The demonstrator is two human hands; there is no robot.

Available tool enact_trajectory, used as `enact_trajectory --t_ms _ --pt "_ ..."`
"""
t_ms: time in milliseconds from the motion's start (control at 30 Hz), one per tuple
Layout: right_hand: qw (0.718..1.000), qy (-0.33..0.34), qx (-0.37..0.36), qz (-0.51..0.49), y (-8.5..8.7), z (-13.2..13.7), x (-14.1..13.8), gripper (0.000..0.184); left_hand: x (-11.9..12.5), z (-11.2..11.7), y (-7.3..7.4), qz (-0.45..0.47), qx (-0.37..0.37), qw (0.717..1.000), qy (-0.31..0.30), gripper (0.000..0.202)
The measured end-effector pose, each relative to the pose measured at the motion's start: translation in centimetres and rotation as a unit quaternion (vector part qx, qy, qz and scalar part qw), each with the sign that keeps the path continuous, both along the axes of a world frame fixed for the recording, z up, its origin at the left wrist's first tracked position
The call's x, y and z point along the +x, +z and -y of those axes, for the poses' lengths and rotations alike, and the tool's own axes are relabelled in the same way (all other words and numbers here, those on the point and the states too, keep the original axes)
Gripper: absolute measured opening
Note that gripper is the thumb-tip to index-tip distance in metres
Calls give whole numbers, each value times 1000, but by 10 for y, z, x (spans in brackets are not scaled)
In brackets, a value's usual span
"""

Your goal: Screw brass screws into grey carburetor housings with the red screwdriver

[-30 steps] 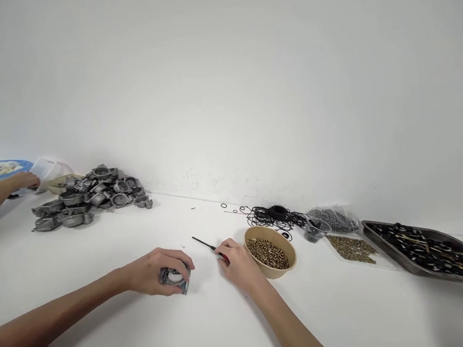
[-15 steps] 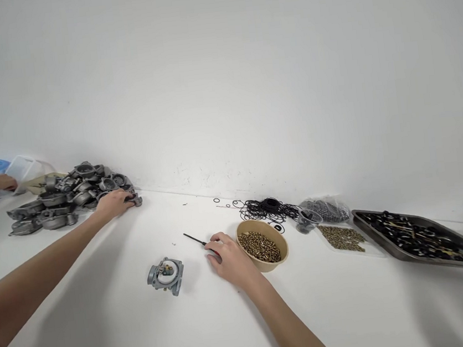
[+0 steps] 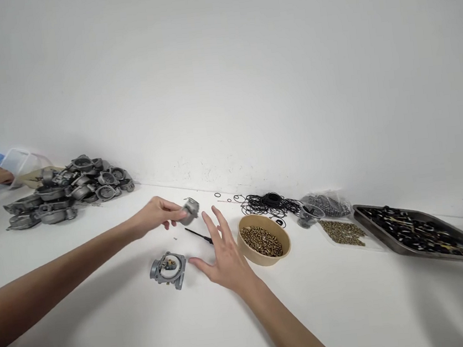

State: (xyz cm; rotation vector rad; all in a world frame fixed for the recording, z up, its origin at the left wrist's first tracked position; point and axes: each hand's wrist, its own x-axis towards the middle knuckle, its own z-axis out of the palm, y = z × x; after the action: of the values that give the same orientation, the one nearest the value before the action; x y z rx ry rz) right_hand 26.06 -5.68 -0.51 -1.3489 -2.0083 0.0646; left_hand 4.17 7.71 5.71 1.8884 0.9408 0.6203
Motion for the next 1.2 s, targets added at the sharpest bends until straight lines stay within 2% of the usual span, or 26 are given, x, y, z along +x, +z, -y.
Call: enact_trajectory --t_ms 67,167,233,333,433,467,533,600,667,733,900,1033,1200 --pt "999 9 42 6 0 -1 -2 103 11 26 5 31 -32 997 -58 46" --pt "991 19 135 -8 -1 -2 -1 89 13 51 9 92 -117 981 -122 44" --pt "986 32 161 -18 -3 -1 -1 80 8 56 9 90 -127 979 -134 43" --pt "988 42 135 -59 -5 1 -4 75 -6 52 5 47 -79 987 -128 41" --pt "988 38 72 -134 -6 2 -4 77 -27 42 -5 4 4 994 -112 38" --pt "986 44 44 -157 -5 1 -3 77 -35 40 -11 -1 29 993 -116 39" --pt "979 61 -14 -196 -5 -1 1 75 -50 38 -25 -1 69 987 -147 53" --pt "972 83 -53 -212 -5 -2 4 75 -59 41 -41 4 82 982 -169 66" --pt "972 107 -67 -200 -4 -1 2 77 -63 47 -54 11 74 983 -167 71" --pt "975 129 -65 -167 -4 2 -3 80 -61 53 -61 20 57 986 -153 69" --pt "987 121 -43 -95 -2 10 -18 82 -54 60 -60 49 29 988 -146 55" --pt "988 120 -40 -93 1 13 -22 74 -54 60 -64 70 -12 989 -129 73" --pt "986 125 -24 -104 3 14 -28 65 -53 63 -69 87 -20 987 -130 82"
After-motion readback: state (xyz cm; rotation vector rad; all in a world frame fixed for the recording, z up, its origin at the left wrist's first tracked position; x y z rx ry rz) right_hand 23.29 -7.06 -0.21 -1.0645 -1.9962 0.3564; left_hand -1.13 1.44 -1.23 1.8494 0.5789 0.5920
